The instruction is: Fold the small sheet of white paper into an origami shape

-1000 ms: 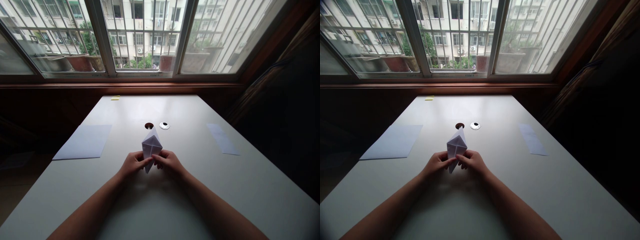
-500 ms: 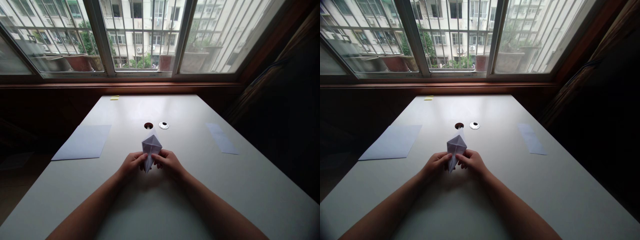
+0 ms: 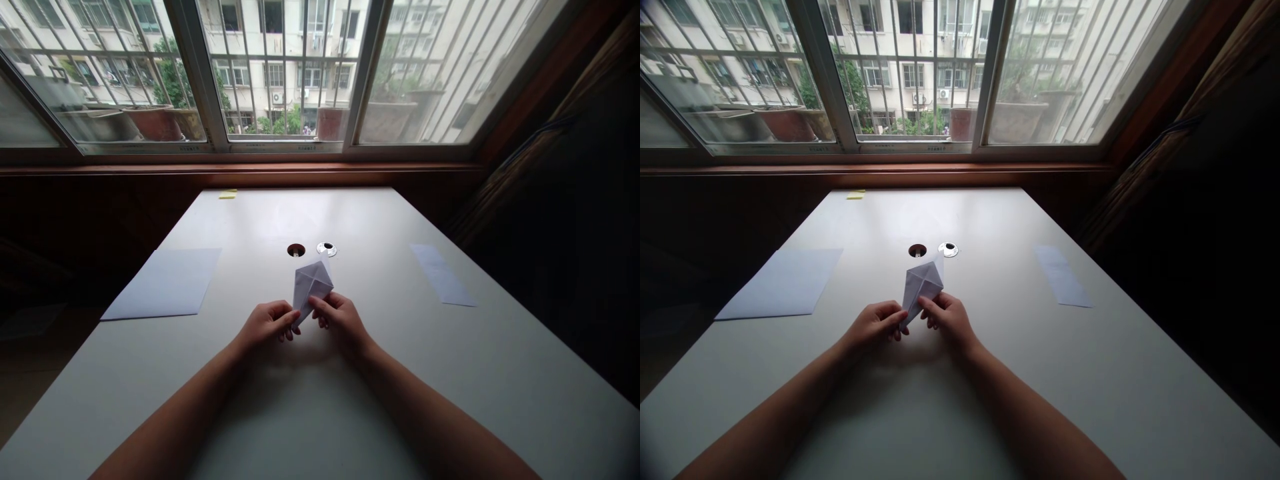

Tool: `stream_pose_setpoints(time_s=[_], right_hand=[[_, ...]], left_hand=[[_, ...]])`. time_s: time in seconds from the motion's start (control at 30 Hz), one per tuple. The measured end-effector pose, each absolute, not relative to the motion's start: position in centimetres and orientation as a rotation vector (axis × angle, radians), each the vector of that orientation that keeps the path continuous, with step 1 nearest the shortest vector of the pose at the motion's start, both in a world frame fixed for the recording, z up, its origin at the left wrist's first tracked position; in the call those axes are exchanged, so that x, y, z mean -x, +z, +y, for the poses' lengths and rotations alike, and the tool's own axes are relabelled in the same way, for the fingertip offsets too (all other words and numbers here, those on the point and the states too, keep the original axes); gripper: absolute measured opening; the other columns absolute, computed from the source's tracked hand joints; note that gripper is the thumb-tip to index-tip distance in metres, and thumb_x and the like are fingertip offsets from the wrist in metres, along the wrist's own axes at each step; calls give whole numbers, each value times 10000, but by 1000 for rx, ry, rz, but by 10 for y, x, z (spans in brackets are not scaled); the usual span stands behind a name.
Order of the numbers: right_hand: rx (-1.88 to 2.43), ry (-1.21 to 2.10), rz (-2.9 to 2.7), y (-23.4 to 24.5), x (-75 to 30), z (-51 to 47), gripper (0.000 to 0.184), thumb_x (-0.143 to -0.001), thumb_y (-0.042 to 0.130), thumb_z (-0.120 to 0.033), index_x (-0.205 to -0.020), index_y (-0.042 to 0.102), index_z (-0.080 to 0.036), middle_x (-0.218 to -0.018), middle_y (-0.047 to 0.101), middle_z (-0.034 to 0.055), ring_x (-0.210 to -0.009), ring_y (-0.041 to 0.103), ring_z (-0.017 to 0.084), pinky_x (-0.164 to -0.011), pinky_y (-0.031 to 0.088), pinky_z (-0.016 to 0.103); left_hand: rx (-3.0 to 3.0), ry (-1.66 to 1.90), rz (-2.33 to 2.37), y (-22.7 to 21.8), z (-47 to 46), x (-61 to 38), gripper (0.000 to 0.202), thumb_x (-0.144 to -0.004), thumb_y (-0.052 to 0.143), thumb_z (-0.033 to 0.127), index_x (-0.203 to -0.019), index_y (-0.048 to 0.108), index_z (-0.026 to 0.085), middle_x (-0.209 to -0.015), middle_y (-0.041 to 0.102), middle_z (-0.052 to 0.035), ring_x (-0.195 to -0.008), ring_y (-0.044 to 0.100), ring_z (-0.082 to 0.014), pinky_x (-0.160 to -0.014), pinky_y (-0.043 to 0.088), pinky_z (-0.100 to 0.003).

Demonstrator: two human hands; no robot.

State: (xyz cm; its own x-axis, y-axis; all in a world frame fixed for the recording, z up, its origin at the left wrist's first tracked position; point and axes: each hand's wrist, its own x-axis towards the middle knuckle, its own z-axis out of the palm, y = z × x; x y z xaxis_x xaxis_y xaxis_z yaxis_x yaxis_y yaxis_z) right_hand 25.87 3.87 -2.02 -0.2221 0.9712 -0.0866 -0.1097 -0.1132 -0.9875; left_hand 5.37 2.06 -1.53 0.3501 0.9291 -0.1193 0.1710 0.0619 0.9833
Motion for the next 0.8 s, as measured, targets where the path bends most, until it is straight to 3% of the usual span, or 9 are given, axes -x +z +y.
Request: stream_pose_setpoints(time_s=[0.2,0.37,0.53,0.6,0.7,0.8], right_hand=[[1073,1466,-1200,-22,-256,38,356,-794,729,-491,-720,651,-151,-628,629,13,-514,516,105,-498,393,238],[1138,1375,-1299,-18,-255,32,411,-847,654,-536,-688,636,-158,-581,594,4,-482,510,111,-495,400,248],[1189,779,-1463,-8,-260,22,452,-929,574,-436,-556,490,-194,-508,474,-28,-498,463,115,-545,406,269],[1113,519,-1558,-4,-263,23,338,-907,615,-363,-621,533,-202,-606,529,-8,-598,521,146,-625,461,299],[978,285,-1784,1,-265,28,90,-867,660,-302,-908,663,-221,-968,655,69,-947,617,229,-868,512,395],[914,164,-2012,0,-267,34,297,-856,683,-337,-1139,645,-251,-1217,627,93,-1250,525,282,-1080,416,488]], left_hand=[[-1376,808,1035,-15,21,-55,370,-865,666,473,-933,648,110,-784,735,-99,-605,667,-151,-537,498,-231],[-1306,1091,1000,-20,23,-55,529,-879,669,416,-1294,483,146,-791,704,-49,-676,683,-171,-619,537,-279],[-1325,1175,1062,-25,25,-56,408,-912,626,410,-1202,555,133,-810,691,-60,-695,656,-150,-648,524,-273],[-1333,1150,1064,-25,25,-55,390,-916,618,412,-1184,569,132,-815,695,-65,-703,659,-154,-655,523,-278],[-1367,1100,1037,-24,24,-54,363,-923,607,407,-1162,583,135,-815,698,-65,-720,666,-164,-671,525,-291],[-1426,1087,1012,-22,22,-54,304,-936,592,385,-1117,601,141,-797,689,-52,-735,660,-163,-693,522,-295]])
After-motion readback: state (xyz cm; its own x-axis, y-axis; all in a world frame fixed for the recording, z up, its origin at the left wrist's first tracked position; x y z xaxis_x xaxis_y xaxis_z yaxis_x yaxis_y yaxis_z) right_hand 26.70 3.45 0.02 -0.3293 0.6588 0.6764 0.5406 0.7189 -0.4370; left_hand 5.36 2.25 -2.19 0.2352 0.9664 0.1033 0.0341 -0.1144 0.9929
